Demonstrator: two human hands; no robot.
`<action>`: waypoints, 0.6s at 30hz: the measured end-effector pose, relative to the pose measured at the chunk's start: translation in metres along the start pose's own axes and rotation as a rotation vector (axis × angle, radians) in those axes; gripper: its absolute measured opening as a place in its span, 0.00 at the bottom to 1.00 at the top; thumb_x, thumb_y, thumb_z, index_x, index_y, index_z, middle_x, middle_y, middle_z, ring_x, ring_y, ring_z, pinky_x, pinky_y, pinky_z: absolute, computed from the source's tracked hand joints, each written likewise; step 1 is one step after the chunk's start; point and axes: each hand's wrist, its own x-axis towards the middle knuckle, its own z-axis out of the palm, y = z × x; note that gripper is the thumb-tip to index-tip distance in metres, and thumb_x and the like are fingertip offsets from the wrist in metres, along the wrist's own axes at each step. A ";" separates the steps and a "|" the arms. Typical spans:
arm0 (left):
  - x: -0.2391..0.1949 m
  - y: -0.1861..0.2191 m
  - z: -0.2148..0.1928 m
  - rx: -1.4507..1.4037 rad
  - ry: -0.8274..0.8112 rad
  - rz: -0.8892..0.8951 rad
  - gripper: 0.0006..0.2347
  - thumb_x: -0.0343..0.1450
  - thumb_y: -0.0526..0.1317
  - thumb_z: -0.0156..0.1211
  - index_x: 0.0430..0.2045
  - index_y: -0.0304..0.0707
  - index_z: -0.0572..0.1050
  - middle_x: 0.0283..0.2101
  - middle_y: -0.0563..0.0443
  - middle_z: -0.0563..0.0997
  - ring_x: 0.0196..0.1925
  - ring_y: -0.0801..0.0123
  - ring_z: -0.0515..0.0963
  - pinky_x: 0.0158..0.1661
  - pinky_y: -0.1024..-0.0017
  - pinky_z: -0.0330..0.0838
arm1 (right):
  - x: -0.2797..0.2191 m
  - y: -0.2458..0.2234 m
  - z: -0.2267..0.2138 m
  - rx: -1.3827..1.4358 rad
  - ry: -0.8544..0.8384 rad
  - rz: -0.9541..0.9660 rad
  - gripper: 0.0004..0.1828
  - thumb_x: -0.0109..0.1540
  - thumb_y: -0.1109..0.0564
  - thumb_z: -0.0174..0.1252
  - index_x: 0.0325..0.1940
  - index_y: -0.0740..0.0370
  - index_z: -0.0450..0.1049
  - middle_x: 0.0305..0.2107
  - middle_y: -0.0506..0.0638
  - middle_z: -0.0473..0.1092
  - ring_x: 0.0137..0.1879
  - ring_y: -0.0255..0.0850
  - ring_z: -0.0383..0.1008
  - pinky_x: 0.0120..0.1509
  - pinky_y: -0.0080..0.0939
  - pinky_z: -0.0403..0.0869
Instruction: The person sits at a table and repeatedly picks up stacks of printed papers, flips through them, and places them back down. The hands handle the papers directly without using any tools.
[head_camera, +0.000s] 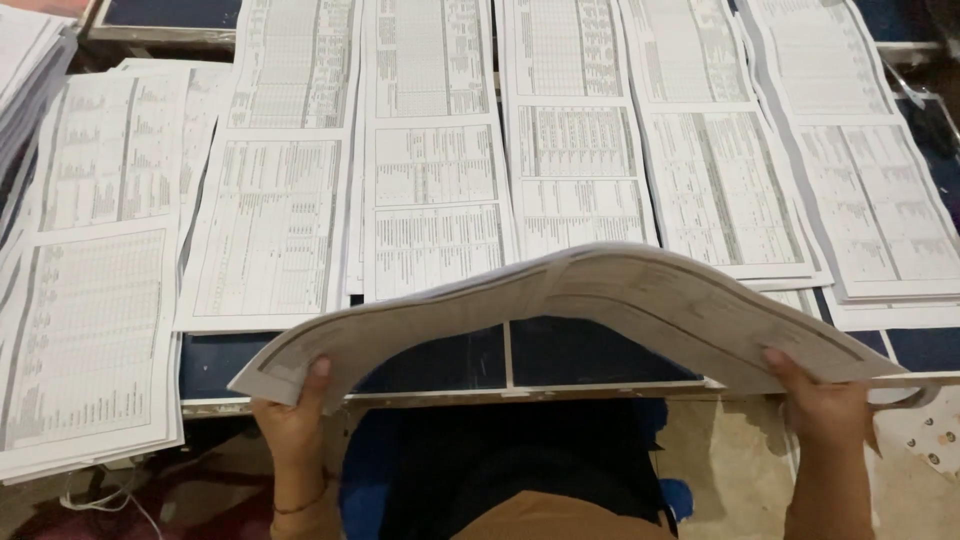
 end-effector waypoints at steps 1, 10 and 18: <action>0.000 -0.005 0.003 0.025 -0.044 -0.012 0.20 0.73 0.42 0.69 0.58 0.33 0.75 0.58 0.42 0.80 0.61 0.54 0.79 0.64 0.60 0.74 | -0.003 -0.025 0.011 -0.240 -0.038 0.303 0.33 0.60 0.47 0.71 0.62 0.66 0.71 0.58 0.60 0.71 0.68 0.57 0.71 0.74 0.61 0.71; 0.046 0.042 -0.001 0.301 -0.322 -0.439 0.24 0.70 0.53 0.66 0.49 0.28 0.84 0.51 0.42 0.88 0.54 0.60 0.85 0.52 0.66 0.77 | 0.034 -0.042 0.016 -0.338 -0.268 0.287 0.32 0.62 0.57 0.63 0.70 0.71 0.72 0.64 0.61 0.72 0.70 0.54 0.69 0.75 0.53 0.64; 0.116 0.025 -0.039 0.573 -0.392 -0.554 0.24 0.73 0.59 0.60 0.43 0.33 0.84 0.41 0.45 0.84 0.43 0.56 0.82 0.41 0.64 0.71 | 0.070 -0.004 0.078 -0.108 -0.393 0.379 0.28 0.72 0.51 0.56 0.76 0.65 0.71 0.60 0.57 0.74 0.60 0.48 0.74 0.59 0.47 0.73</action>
